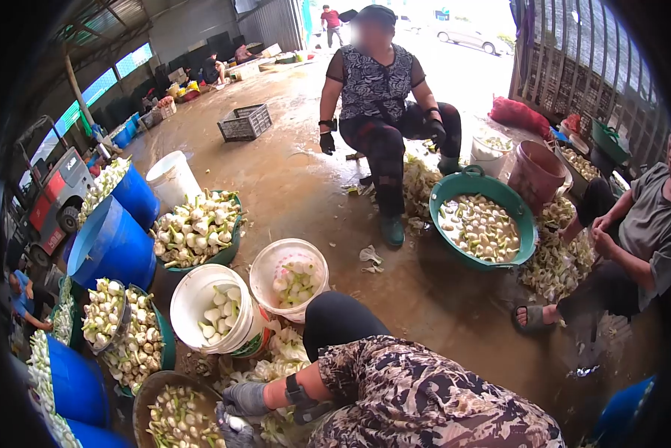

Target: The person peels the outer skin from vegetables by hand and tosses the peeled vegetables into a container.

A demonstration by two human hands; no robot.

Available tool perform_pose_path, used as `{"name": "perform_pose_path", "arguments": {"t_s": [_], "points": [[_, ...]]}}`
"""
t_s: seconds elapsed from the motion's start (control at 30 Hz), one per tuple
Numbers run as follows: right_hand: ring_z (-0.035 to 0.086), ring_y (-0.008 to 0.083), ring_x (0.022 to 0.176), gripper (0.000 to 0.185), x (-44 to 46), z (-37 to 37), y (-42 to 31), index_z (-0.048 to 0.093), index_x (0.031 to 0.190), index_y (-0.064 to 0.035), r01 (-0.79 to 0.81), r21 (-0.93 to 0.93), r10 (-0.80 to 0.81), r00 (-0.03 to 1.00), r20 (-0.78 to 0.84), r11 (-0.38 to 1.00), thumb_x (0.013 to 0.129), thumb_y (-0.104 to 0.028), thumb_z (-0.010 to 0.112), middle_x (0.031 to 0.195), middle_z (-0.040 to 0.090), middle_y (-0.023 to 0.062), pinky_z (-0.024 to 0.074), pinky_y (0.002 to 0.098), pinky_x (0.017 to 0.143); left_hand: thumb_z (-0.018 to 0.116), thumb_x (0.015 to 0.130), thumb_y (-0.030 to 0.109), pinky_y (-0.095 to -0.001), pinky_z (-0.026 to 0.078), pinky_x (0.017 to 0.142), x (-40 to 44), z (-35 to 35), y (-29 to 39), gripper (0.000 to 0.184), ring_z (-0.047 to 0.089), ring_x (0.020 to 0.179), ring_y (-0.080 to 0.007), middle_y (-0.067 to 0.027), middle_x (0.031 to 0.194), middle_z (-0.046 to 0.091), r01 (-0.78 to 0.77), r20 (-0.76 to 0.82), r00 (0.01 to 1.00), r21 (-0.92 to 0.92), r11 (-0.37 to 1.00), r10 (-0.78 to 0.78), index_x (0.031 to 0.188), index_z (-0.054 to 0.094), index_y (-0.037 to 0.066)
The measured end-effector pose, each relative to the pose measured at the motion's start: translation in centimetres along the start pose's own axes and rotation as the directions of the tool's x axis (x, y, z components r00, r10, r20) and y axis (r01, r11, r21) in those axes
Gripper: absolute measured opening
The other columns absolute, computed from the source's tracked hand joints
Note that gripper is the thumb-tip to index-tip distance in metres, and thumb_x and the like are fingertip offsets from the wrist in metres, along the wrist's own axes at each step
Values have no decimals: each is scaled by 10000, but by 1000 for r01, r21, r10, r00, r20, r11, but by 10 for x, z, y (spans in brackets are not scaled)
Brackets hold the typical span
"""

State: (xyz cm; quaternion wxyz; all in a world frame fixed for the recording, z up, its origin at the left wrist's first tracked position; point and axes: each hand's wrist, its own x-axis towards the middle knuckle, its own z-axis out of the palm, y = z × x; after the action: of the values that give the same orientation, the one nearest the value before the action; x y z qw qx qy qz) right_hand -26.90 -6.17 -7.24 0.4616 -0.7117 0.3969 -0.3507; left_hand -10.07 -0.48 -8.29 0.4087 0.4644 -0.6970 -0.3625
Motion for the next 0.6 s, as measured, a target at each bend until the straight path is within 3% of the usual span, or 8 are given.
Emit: {"name": "perform_pose_path", "arguments": {"t_s": [0.2,0.23,0.27,0.3,0.33,0.37,0.43,0.6], "points": [[613,398,865,294,-3,-23,-33,590,1002,-16,-230,162,202,964,172,960,871,-276,629,938,641,198,483,436,767,558,882,184,-366,413,977,8,-3,23,540,506,1097,-244,-136,1188,541,173,23,985,-173,969,-172,1352,395,-25],[613,398,865,294,-2,-23,-33,590,1002,-16,-229,161,201,964,173,960,871,-276,629,938,641,198,483,436,767,554,885,182,-365,422,955,5,0,34,504,516,1057,-241,-126,1141,551,239,4,965,-431,870,-263,1324,411,-20],[614,396,854,276,-2,-22,-30,590,990,-26,-132,82,119,982,148,988,863,-266,638,928,638,191,485,441,752,549,888,180,-365,431,932,2,1,40,469,526,1017,-239,-115,1094,561,274,8,934,-657,702,-357,1297,428,-16],[614,395,842,258,-1,-18,-27,591,978,-36,-34,9,33,990,136,999,854,-256,647,919,635,185,487,446,737,554,877,158,-346,426,914,-2,-16,5,383,517,967,-221,-82,1038,547,354,225,935,-549,757,-274,1218,469,6],[615,394,830,233,4,-11,-11,593,960,-48,68,-35,-67,997,27,997,844,-243,647,895,630,177,487,455,719,536,894,147,-324,408,884,5,0,59,227,488,917,-196,-55,960,521,506,100,801,-640,578,-591,1083,498,28],[611,401,821,197,4,-11,-12,598,938,-63,179,-212,-178,984,21,961,833,-225,639,867,620,175,485,470,700,539,977,242,-396,554,799,-6,-18,-56,502,560,1067,-249,-114,1278,513,176,228,956,51,983,-183,1418,351,92],[614,408,818,160,2,-9,-11,611,906,-78,212,-395,-240,970,-23,894,816,-210,618,850,623,183,489,484,699,539,968,406,-354,533,819,0,-1,-2,583,558,1076,-196,-81,1299,518,479,100,863,-471,740,-495,1416,373,73],[622,414,776,178,28,-15,24,659,838,-27,-48,-238,15,990,-140,970,825,-203,631,783,651,215,507,443,699,635,829,85,-339,424,1006,12,-6,16,601,514,1189,-215,-108,1325,516,149,-64,988,173,973,-140,1385,417,21]]}}
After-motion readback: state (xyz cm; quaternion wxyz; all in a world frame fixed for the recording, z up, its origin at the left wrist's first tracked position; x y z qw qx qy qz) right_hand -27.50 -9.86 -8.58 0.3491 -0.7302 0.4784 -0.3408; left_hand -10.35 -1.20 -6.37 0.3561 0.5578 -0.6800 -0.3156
